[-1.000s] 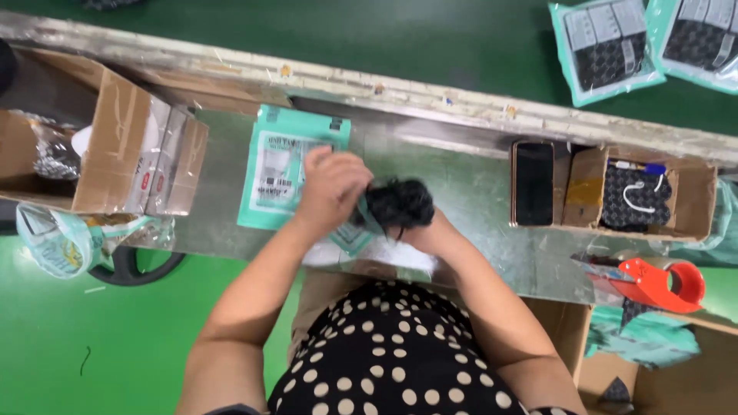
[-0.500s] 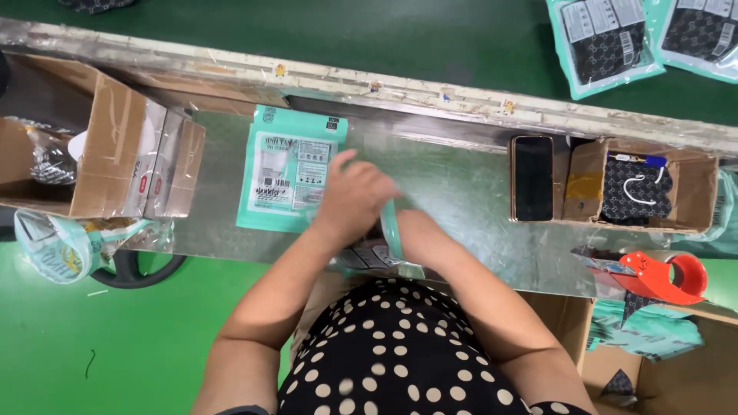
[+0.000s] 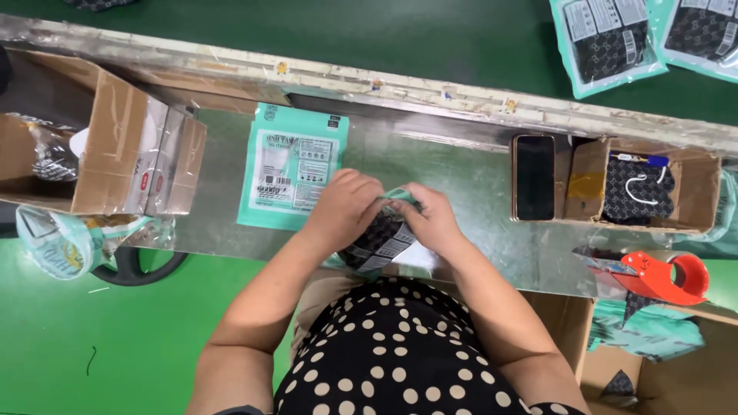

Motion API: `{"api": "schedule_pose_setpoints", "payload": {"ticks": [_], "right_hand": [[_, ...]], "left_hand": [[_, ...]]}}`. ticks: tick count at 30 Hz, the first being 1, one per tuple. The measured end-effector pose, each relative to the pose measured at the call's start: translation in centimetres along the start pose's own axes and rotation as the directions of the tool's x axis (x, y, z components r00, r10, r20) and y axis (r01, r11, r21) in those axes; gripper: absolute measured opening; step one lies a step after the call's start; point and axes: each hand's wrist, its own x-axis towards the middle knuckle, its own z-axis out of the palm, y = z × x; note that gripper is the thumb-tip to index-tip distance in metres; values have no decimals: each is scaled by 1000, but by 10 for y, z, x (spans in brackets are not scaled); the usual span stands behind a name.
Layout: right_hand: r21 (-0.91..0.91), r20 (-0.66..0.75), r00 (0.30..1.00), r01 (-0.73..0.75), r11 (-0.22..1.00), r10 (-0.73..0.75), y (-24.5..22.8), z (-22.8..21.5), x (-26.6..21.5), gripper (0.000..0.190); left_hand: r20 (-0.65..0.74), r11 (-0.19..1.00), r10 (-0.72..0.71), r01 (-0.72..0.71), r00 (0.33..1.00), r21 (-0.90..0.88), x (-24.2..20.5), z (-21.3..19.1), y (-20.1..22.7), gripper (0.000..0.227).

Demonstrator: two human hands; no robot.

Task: Packaging black woven products into individual green shipping bags at a warehouse workstation.

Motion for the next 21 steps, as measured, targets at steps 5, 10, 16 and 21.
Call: {"api": "schedule_pose_setpoints", "payload": {"ticks": [5, 10, 16, 21], "right_hand": [[160, 66, 986, 142, 977, -154, -3, -9, 3, 8], [-260, 35, 973, 228, 938, -227, -33, -10, 3, 9], [-450, 119, 948, 315, 836, -294, -38, -17, 8, 21], [-358, 133, 968, 247, 900, -213, 2, -35, 9, 19]], "left_hand": [[-134, 999, -9, 14, 991, 41, -5, -1, -3, 16], [-119, 998, -67, 64, 991, -29, -2, -8, -3, 18], [-172, 991, -135, 129, 976, -44, -7, -11, -10, 16], [-255, 987, -161, 151, 954, -58, -11, -3, -27, 15]]}}
